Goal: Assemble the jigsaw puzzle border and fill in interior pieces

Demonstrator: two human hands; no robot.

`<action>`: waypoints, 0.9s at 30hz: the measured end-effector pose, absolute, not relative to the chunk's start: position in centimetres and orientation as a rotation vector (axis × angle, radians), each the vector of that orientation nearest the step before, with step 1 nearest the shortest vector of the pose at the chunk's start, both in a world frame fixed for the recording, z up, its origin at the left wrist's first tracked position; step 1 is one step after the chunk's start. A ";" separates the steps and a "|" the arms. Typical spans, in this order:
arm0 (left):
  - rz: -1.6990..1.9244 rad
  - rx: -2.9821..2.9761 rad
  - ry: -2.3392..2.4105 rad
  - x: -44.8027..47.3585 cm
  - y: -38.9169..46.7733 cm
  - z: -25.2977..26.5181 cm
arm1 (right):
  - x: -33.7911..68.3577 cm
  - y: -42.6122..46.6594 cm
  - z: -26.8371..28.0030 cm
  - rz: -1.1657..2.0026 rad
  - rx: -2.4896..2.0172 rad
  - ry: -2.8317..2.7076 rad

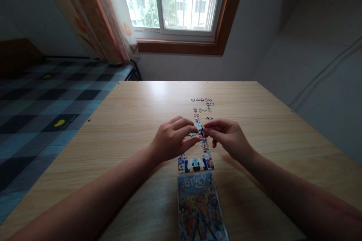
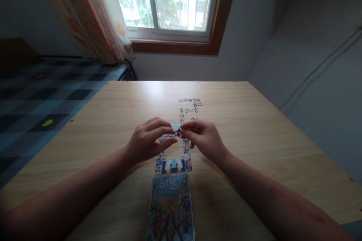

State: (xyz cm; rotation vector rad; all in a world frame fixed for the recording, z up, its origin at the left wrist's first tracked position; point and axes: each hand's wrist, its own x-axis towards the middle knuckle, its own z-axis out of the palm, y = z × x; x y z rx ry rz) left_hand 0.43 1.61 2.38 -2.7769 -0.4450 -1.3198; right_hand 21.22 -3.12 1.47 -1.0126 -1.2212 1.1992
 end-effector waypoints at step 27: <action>-1.356 -2.778 -0.501 0.3 1.8 2.0 | 21.4 -3.1 1.9 1.228 -1.025 -1.239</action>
